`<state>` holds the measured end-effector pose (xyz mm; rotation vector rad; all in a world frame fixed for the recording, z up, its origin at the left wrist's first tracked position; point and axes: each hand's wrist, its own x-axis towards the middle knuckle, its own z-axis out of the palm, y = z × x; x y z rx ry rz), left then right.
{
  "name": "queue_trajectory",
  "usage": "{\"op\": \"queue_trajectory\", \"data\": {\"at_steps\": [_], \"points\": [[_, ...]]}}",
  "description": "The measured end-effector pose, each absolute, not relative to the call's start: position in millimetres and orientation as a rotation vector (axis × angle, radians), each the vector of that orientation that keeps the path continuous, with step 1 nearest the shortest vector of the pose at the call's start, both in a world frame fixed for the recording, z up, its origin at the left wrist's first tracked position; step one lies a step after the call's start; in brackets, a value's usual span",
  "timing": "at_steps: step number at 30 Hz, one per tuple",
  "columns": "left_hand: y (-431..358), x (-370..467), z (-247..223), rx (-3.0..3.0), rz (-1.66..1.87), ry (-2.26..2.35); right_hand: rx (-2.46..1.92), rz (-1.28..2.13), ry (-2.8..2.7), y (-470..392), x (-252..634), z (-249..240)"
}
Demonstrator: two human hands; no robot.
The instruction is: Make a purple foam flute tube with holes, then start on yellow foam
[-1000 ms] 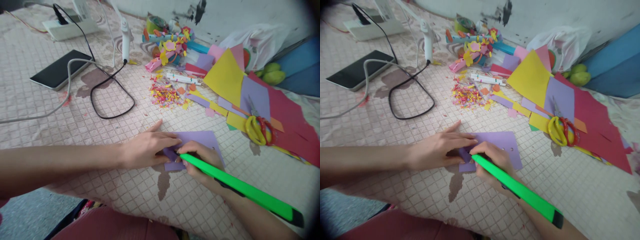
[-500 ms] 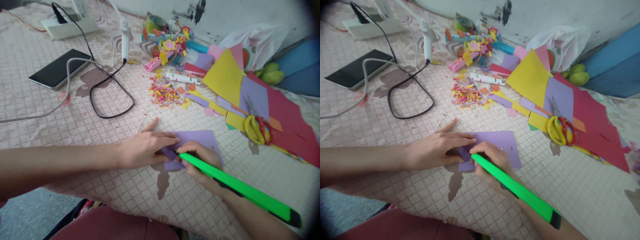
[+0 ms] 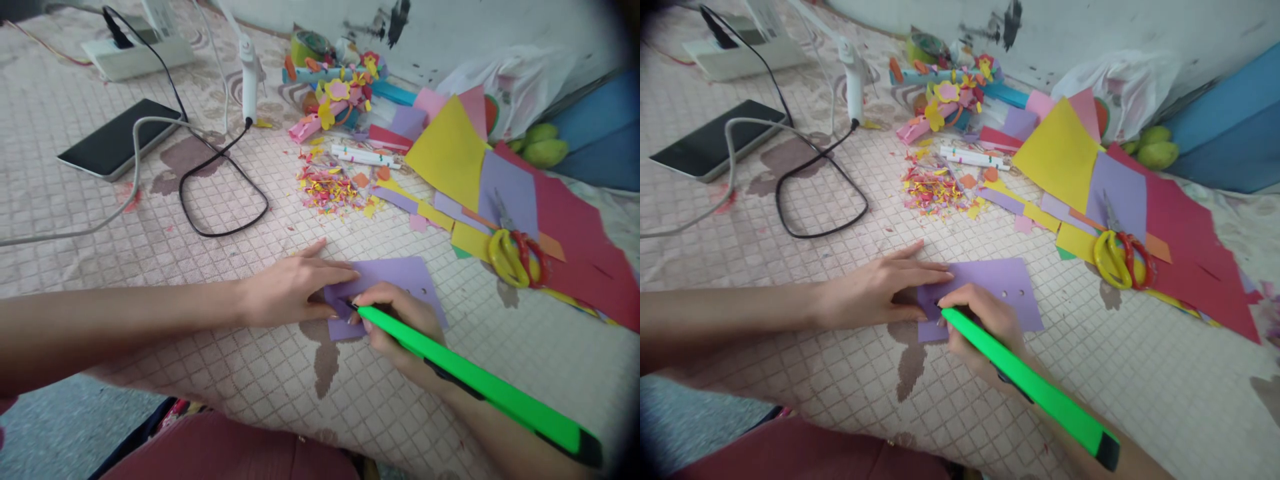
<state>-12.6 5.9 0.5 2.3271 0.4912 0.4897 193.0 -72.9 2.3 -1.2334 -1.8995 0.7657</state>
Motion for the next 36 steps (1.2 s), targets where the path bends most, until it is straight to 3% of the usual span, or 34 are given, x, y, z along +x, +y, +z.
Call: {"op": "queue_trajectory", "data": {"at_steps": [36], "points": [[1.3, -13.9, 1.4, 2.329, 0.469, 0.596, -1.287, 0.796, -1.815, -77.3, 192.8, -7.1]]}}
